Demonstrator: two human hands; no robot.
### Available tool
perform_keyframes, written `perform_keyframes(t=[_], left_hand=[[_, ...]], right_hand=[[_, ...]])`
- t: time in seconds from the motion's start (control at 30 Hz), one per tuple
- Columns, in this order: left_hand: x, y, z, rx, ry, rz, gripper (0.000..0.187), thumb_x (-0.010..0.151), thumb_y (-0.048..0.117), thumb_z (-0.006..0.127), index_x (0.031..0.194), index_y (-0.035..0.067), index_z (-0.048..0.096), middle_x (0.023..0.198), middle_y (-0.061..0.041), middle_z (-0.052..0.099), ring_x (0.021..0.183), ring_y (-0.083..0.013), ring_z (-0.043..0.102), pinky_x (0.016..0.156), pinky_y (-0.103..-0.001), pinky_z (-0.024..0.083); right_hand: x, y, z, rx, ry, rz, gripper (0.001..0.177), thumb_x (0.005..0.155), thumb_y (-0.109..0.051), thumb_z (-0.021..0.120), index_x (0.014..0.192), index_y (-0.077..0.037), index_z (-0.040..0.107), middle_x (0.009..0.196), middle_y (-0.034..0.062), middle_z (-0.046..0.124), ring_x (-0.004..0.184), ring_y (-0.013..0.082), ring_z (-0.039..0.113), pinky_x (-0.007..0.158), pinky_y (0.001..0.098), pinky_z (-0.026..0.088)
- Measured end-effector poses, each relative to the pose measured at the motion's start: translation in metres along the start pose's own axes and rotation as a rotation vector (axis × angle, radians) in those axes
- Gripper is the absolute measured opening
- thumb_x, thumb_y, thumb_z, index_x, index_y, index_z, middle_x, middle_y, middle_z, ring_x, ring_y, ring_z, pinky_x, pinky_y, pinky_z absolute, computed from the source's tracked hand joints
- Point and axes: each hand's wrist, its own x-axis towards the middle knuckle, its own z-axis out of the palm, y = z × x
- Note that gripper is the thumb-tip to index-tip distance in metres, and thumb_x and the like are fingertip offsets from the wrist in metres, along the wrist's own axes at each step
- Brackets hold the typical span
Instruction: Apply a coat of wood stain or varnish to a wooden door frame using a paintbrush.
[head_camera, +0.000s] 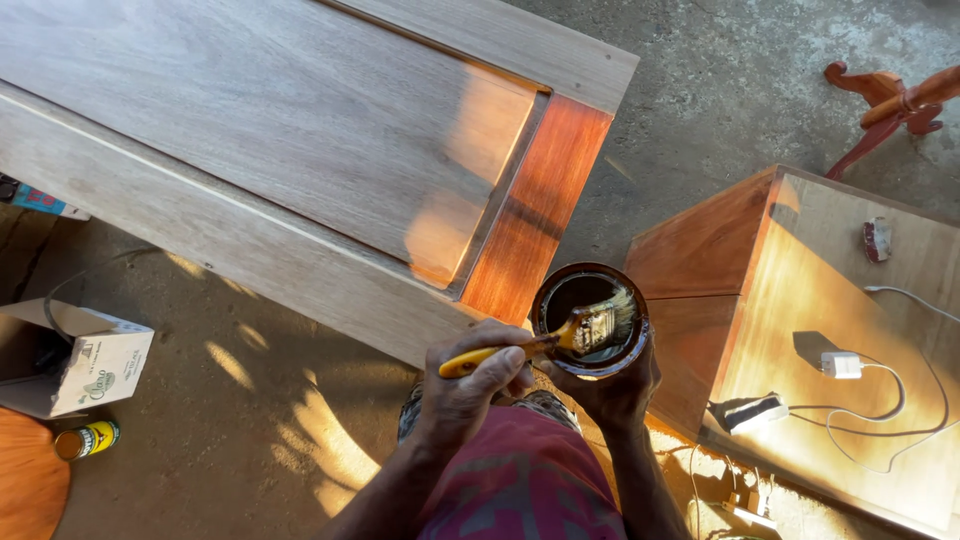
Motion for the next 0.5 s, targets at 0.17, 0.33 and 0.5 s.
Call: perform_keyframes(t=[0.17, 0.33, 0.5], left_hand=[[-0.002, -0.006, -0.004, -0.052, 0.01, -0.043, 0.026, 0.098, 0.013, 0.068, 0.115, -0.006, 0.073, 0.085, -0.012, 0.072, 0.072, -0.0172, 0.069, 0.065, -0.029, 0.057], [-0.003, -0.015, -0.01, -0.148, 0.011, -0.054, 0.027, 0.097, 0.012, 0.069, 0.116, -0.006, 0.071, 0.085, -0.013, 0.072, 0.073, -0.0187, 0.069, 0.065, -0.031, 0.057], [-0.003, -0.021, -0.016, -0.211, -0.004, -0.042, 0.028, 0.098, 0.012, 0.07, 0.119, -0.006, 0.07, 0.084, -0.014, 0.072, 0.074, -0.0194, 0.069, 0.066, -0.032, 0.057]], right_hand=[[0.002, -0.004, -0.004, 0.105, -0.006, -0.022, 0.109, 0.055, -0.048, 0.099, 0.139, 0.003, 0.052, 0.113, 0.0129, 0.068, 0.101, 0.0228, 0.07, 0.085, 0.0353, 0.058], [0.005, -0.005, -0.005, 0.081, -0.03, -0.005, 0.108, 0.055, -0.048, 0.099, 0.138, 0.002, 0.052, 0.112, 0.0131, 0.069, 0.099, 0.0224, 0.07, 0.084, 0.035, 0.058], [0.008, -0.005, -0.004, 0.086, -0.02, -0.035, 0.108, 0.057, -0.048, 0.098, 0.14, 0.002, 0.052, 0.115, 0.0147, 0.069, 0.102, 0.0236, 0.071, 0.085, 0.0354, 0.058]])
